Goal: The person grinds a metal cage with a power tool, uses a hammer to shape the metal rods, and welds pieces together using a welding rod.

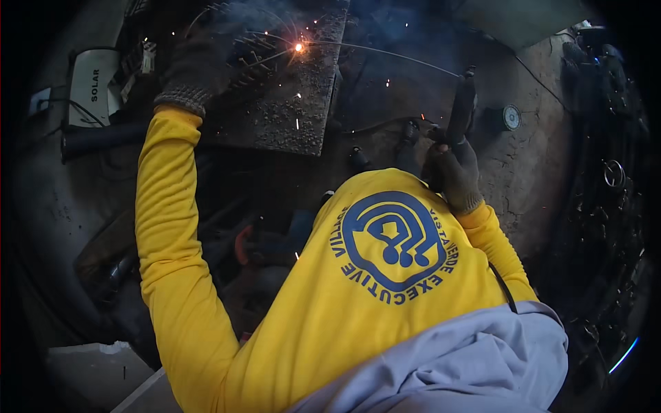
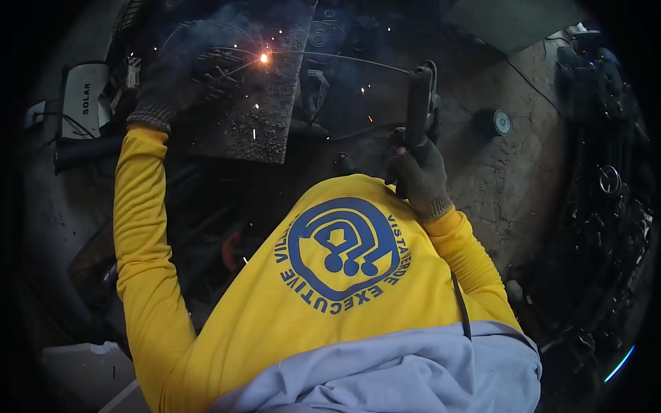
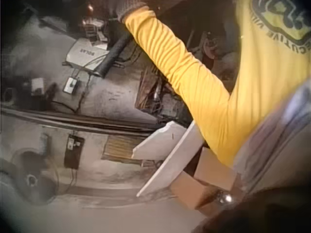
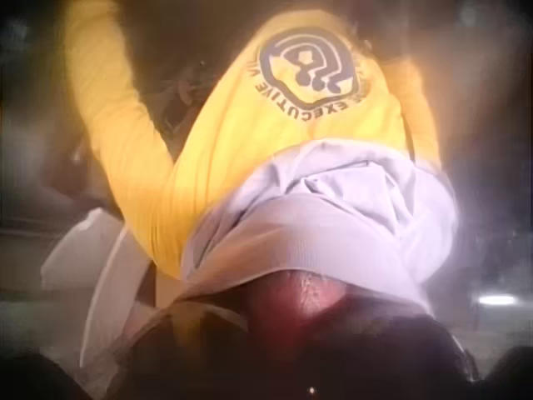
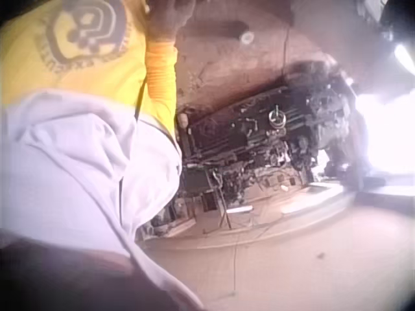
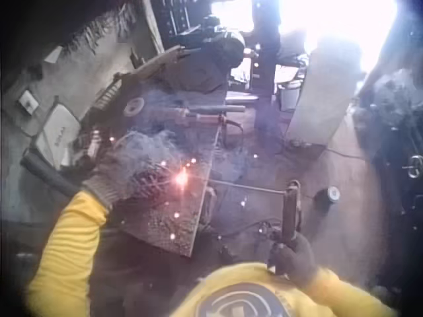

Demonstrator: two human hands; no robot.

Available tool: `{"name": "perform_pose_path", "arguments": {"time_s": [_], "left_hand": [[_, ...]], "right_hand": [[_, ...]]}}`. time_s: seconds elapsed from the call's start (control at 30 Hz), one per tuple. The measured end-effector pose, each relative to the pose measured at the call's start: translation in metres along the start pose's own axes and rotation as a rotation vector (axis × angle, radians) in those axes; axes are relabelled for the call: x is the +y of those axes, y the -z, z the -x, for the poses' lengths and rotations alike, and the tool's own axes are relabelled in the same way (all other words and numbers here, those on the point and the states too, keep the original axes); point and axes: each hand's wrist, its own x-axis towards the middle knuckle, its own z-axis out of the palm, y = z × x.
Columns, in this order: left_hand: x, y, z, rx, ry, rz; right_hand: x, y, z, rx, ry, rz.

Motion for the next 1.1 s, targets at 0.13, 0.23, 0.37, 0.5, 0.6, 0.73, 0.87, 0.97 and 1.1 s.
{"name": "perform_pose_path", "arguments": {"time_s": [0.13,0.23,0.37,0.5,0.6,0.73,0.87,0.97,1.1], "left_hand": [[-0.001,0.003,0.002,-0.011,0.003,0.022],[0.002,0.005,0.003,-0.021,0.016,0.046],[0.023,0.026,0.004,-0.071,0.111,0.013],[0.000,0.001,0.006,0.087,-0.038,0.032],[-0.001,-0.002,0.007,0.055,-0.009,0.020],[0.001,0.000,0.007,0.039,0.009,0.017],[0.002,-0.001,0.006,0.035,0.014,0.014],[0.002,0.000,0.005,0.039,0.020,0.011],[0.001,0.001,0.005,0.067,0.038,0.019]], "right_hand": [[0.004,0.001,-0.002,-0.028,0.003,-0.032],[0.002,0.000,0.000,-0.034,-0.005,-0.018],[0.006,0.003,-0.002,-0.015,0.009,0.018],[0.000,-0.001,0.000,-0.024,-0.013,-0.004],[0.001,-0.001,-0.002,-0.025,-0.019,0.010],[0.002,-0.001,-0.003,-0.092,0.021,-0.052],[0.003,-0.001,-0.003,-0.072,0.016,-0.041],[0.004,-0.001,-0.003,-0.069,0.043,-0.035],[0.007,0.001,-0.005,-0.093,0.039,-0.051]]}}
